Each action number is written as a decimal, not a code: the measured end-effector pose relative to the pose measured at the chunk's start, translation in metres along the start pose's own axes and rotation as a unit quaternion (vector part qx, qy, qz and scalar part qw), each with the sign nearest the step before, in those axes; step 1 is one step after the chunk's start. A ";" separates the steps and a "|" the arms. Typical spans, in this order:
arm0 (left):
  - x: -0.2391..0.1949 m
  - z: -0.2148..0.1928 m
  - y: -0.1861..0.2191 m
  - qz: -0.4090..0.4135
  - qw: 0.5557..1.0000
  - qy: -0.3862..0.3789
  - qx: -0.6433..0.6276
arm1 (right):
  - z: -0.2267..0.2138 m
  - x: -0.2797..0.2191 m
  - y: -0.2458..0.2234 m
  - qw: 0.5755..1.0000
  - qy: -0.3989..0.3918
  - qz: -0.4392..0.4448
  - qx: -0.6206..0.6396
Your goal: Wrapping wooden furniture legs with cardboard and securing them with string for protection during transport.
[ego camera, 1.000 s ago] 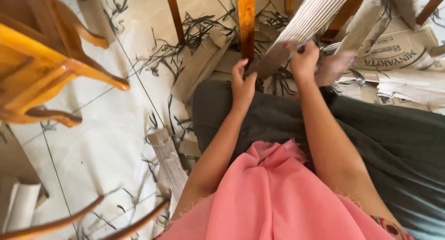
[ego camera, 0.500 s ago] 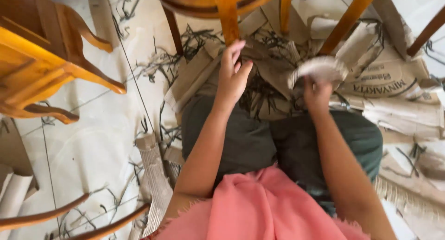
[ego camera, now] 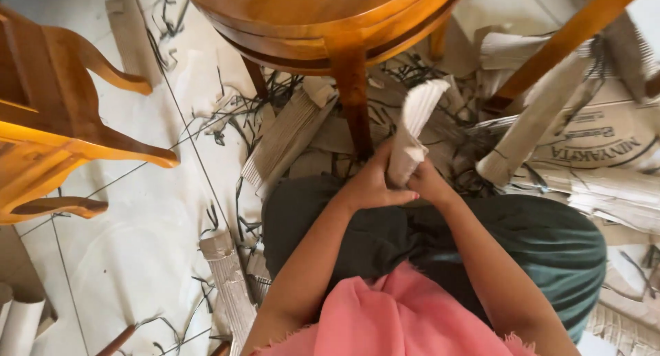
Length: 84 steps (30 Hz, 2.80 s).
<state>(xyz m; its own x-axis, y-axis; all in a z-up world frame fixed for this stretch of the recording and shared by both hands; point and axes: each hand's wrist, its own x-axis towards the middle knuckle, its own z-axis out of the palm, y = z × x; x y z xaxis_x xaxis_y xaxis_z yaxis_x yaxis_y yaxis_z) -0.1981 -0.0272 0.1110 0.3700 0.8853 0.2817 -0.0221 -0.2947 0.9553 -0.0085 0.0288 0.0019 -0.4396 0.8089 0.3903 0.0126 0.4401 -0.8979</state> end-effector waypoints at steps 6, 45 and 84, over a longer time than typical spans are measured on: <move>0.015 -0.015 -0.023 0.042 0.961 0.267 -0.066 | 0.036 0.025 -0.052 0.997 -0.024 0.044 0.067; 0.096 -0.037 -0.029 -0.120 0.906 0.403 -0.042 | 0.023 -0.006 0.020 0.801 -0.093 0.312 -0.502; 0.062 -0.131 0.049 0.180 0.828 0.507 -0.158 | 0.085 0.085 0.004 0.944 0.264 0.156 -0.124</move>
<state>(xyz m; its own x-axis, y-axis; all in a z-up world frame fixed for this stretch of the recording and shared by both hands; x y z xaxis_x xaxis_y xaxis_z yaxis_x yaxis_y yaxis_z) -0.2981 0.0600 0.1868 -0.6797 0.6548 0.3305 -0.2625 -0.6379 0.7240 -0.1218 0.0664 0.0140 0.1286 0.9669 0.2202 0.3062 0.1725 -0.9362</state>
